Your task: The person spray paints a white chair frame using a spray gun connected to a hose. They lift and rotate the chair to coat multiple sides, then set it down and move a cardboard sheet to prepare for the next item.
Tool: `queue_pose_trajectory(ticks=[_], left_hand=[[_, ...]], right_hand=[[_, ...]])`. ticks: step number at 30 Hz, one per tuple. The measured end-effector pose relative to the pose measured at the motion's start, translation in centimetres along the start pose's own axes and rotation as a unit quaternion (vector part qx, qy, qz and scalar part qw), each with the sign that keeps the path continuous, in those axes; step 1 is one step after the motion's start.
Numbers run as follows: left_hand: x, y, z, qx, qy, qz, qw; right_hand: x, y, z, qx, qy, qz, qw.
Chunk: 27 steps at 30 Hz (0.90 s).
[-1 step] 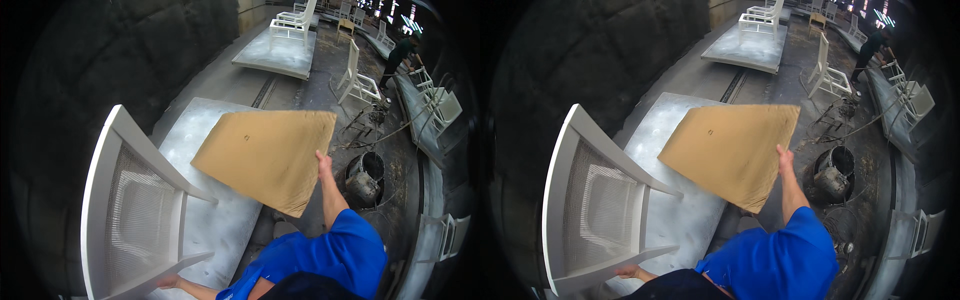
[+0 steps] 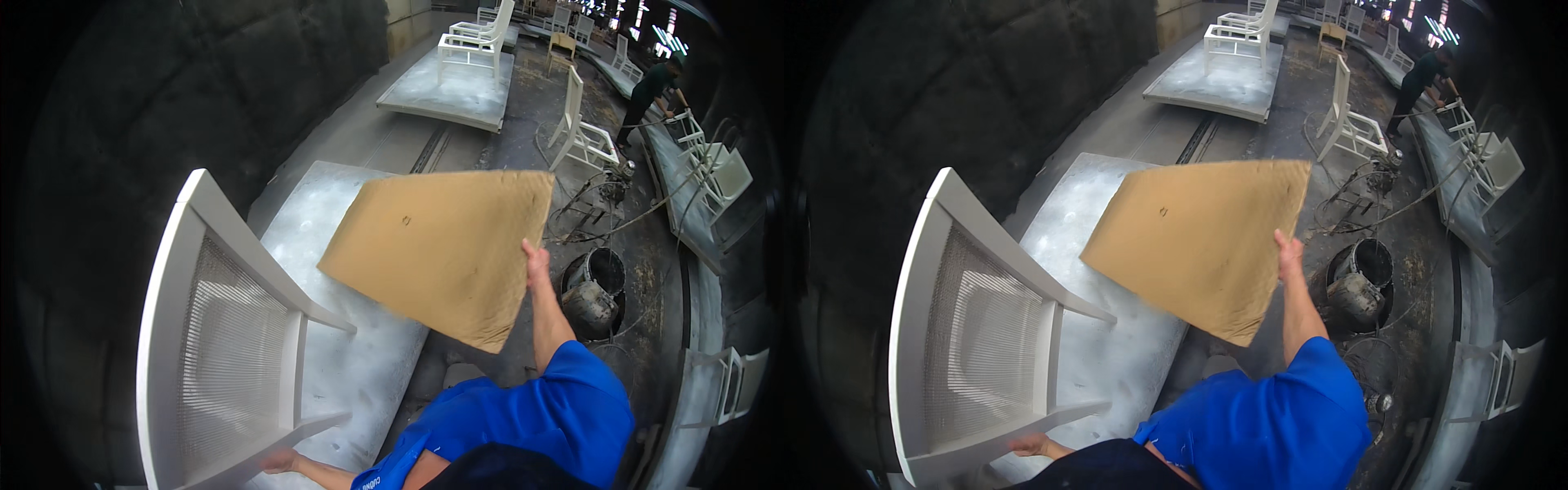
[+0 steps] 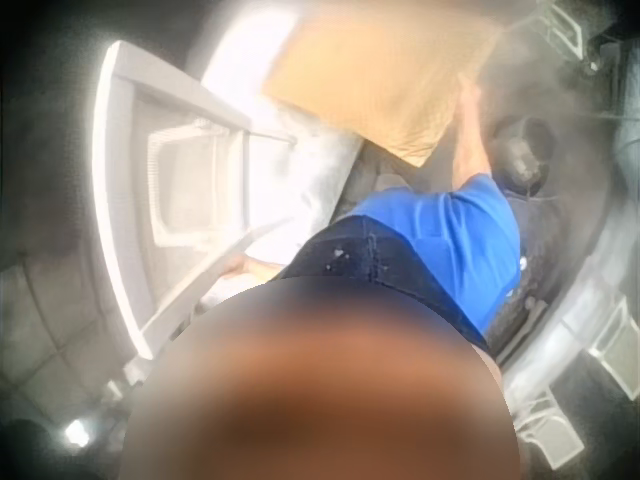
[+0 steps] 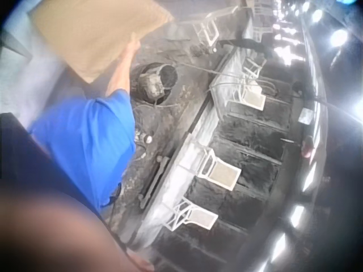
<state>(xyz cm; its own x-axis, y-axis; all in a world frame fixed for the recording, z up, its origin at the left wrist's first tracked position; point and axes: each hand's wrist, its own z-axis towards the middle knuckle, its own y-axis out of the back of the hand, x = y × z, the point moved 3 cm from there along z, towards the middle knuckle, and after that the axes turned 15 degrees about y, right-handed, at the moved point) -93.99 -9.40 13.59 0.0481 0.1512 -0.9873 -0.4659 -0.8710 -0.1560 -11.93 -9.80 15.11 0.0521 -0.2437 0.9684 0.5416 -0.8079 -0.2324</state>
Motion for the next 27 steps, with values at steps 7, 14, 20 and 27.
queue_pose_trajectory(ticks=[7, 14, 20, 27], left_hand=[[0.1, -1.7, -1.0, -0.006, 0.009, -0.008, 1.0], [2.8, -1.1, -0.2, 0.011, -0.004, -0.003, 1.0], [3.0, 2.3, 5.3, 0.12, -0.039, -0.173, 0.977], [5.5, 5.2, -16.4, -0.115, 0.139, 0.191, 0.965]], right_hand=[[28.6, 0.0, 0.1, 0.168, 0.356, -0.09, 0.915], [39.2, -7.3, -1.1, 0.124, 0.561, -0.039, 0.817], [42.3, -14.3, -0.1, 0.009, 0.592, 0.204, 0.78], [42.6, -21.3, -1.8, 0.103, 0.239, 0.423, 0.868]])
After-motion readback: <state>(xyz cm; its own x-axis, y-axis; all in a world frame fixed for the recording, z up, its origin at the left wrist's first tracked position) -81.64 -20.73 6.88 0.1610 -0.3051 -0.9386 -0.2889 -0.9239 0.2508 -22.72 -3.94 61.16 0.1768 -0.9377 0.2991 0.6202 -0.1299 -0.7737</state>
